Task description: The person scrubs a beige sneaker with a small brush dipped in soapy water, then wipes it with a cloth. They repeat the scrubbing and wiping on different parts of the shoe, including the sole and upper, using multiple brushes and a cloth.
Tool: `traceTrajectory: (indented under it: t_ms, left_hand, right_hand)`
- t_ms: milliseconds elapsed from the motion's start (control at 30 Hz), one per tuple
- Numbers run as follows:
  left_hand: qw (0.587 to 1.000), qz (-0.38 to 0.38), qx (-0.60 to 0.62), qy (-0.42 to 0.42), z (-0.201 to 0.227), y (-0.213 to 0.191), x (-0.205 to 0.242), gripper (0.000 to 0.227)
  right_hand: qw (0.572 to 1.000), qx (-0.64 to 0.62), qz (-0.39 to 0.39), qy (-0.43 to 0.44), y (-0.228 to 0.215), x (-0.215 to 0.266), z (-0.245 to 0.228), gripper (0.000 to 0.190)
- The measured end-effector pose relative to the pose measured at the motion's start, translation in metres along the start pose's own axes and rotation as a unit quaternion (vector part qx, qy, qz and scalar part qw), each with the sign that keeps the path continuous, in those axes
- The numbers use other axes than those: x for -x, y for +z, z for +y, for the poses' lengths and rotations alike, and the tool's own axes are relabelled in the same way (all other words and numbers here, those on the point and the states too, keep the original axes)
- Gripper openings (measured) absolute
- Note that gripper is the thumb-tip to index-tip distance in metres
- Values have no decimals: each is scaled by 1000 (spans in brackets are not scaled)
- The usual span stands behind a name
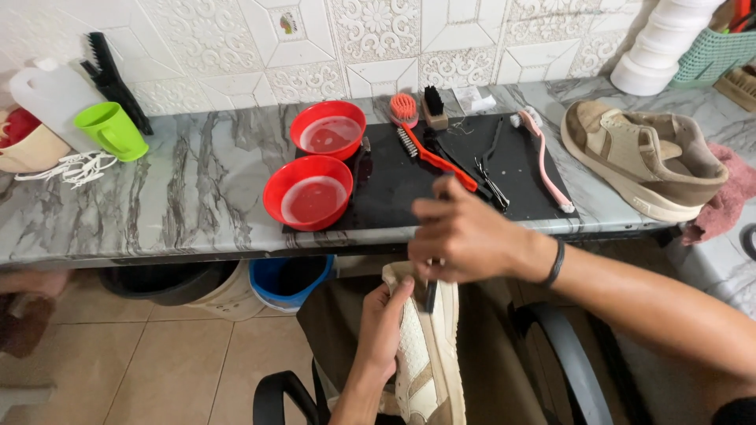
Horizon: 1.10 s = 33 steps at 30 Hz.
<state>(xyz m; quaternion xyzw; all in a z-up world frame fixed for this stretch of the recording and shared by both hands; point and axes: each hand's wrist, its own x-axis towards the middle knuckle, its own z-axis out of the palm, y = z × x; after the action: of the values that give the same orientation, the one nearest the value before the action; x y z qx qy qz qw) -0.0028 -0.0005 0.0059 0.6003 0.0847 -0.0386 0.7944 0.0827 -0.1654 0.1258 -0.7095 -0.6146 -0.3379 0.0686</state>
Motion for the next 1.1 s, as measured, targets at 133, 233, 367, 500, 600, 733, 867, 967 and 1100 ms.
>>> traceTrajectory:
  t_ms: [133,233,367,500,600,733,867,967,1100]
  left_hand:
    - [1000,-19,-5,3,-8,-1,-4,39]
    - [1000,-22,19,10,-1,-2,2,35]
    - [998,-16,62,-19,0,-1,-2,30]
    - [998,-8,64,-3,-3,-3,1,24]
    - [1000,22,-1,-2,-5,-6,0,53]
    - [1000,23,19,-12,-16,-6,-8,38]
    - [1000,30,-3,-4,-7,-7,-2,57]
    - [999,9,34,-10,-12,-2,-5,27]
    - [998,29,60,-15,-15,-7,-4,40]
  right_hand:
    - [993,-98,-52,-30,7,3,-19,14]
    - [998,-60,-28,24,4,12,-1,19]
    - [995,-97,-36,-1,11,15,-34,34]
    - [993,-102,-51,40,9,27,-1,27]
    - [991,-12,-14,130,5,27,5,35]
    - [993,-87,-73,35,9,28,-5,33]
    - [996,-21,-26,79,2,28,18,26]
    - [992,-102,-76,7,12,27,-24,35]
    - [993,-88,-38,67,12,42,7,33]
